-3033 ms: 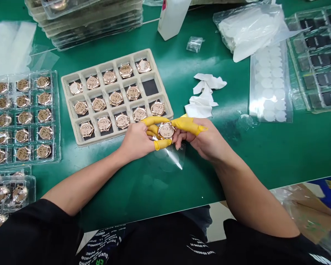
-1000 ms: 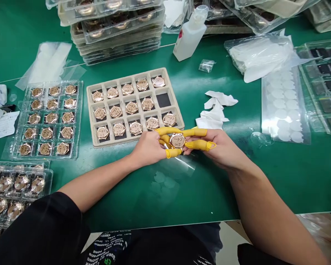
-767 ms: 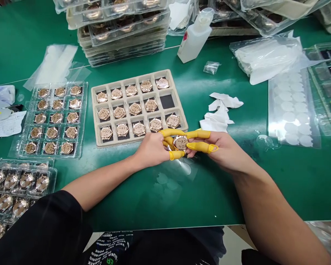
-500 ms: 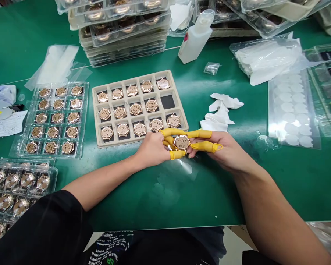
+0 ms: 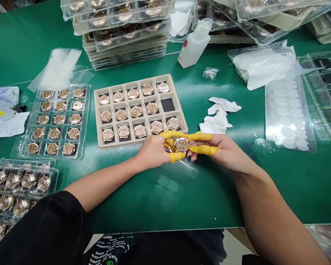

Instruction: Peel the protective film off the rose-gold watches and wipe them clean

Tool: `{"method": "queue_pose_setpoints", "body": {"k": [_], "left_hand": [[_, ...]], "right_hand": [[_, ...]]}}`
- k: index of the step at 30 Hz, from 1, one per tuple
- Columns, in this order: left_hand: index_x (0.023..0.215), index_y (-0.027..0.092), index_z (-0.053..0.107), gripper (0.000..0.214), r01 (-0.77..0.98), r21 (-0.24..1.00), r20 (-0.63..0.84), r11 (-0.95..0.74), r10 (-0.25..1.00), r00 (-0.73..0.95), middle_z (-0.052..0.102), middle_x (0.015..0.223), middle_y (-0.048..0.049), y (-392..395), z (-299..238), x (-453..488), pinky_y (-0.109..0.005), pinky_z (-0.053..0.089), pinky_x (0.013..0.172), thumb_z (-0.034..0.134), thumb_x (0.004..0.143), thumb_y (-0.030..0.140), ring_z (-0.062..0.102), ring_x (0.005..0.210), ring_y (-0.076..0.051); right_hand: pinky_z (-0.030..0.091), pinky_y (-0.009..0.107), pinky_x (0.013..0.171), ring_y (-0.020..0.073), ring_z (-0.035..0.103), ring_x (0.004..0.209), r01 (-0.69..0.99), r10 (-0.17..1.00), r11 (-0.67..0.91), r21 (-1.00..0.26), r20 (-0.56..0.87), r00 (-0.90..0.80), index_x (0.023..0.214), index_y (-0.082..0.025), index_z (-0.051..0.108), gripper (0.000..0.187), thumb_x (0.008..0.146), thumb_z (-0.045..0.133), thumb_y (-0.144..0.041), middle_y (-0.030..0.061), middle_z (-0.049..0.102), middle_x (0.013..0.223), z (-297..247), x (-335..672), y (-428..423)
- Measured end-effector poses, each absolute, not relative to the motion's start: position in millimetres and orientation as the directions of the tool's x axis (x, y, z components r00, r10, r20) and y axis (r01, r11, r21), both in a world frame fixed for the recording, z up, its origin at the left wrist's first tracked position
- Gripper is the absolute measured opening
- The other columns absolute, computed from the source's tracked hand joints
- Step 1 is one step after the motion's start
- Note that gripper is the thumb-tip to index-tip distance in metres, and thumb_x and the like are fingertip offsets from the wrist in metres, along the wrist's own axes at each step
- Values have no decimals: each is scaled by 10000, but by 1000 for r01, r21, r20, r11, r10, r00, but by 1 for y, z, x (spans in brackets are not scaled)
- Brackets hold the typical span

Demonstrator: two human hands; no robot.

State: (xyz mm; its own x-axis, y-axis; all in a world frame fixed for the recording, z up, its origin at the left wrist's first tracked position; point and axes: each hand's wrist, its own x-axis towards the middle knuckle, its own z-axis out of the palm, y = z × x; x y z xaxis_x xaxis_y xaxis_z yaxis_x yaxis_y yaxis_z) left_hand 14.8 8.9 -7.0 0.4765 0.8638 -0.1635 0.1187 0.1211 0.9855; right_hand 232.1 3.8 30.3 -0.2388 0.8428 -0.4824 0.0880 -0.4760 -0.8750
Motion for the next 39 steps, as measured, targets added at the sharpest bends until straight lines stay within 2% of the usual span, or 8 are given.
{"method": "queue_pose_setpoints", "body": {"k": [4,8,15,19,23,28,35,39], "left_hand": [[1305,221,734,589,130,986,-158,109,870,467,723,812,-1,9,-8,15,-236,582,662,835,728,282,618,646,-96],[1317,219,726,600,143,984,-162,106,867,472,711,799,5,9,-5,14,-231,579,659,826,728,277,612,637,-92],[1279,223,742,542,144,987,-132,70,868,479,696,756,24,8,-3,14,-220,568,662,799,742,265,588,626,-85],[1304,237,732,567,162,983,-158,91,868,471,709,780,18,7,-4,14,-220,572,662,823,747,295,604,633,-92],[1307,244,732,566,175,983,-137,60,872,471,737,821,10,7,-4,14,-230,590,705,811,748,273,637,682,-106],[1311,230,726,566,184,981,-135,52,870,474,734,806,11,7,-3,13,-233,587,694,808,754,281,641,671,-104],[1383,246,663,635,185,981,-144,64,876,461,774,863,12,9,2,15,-245,606,766,825,768,239,712,761,-122],[1318,210,683,556,118,982,-187,148,858,479,809,920,-24,9,-1,17,-257,625,811,816,778,189,749,811,-133]], "right_hand": [[607,301,649,171,708,622,113,847,-446,-888,-460,-266,870,-191,805,487,658,950,-604,48,759,718,27,233,5],[580,290,599,152,669,585,120,850,-447,-886,-463,-251,931,-195,807,518,630,971,-584,32,746,701,31,229,4],[603,347,706,181,704,633,145,841,-437,-888,-461,-284,971,-205,797,526,684,926,-627,35,750,724,34,231,4],[582,335,643,163,665,589,169,849,-435,-885,-465,-251,984,-206,798,524,666,946,-596,24,731,708,34,228,4],[598,345,680,165,683,605,175,835,-442,-879,-475,-278,1005,-203,796,525,665,954,-571,33,757,753,35,233,3],[600,346,680,184,701,622,200,842,-437,-877,-477,-252,983,-212,789,595,631,942,-666,27,740,690,38,232,4],[480,314,503,144,561,476,137,911,-368,-920,-386,-143,870,-221,762,590,587,947,-704,8,659,597,34,221,2],[373,334,459,145,469,485,105,973,-208,-973,-194,123,938,-280,743,414,709,920,-576,22,666,700,35,217,27]]}}
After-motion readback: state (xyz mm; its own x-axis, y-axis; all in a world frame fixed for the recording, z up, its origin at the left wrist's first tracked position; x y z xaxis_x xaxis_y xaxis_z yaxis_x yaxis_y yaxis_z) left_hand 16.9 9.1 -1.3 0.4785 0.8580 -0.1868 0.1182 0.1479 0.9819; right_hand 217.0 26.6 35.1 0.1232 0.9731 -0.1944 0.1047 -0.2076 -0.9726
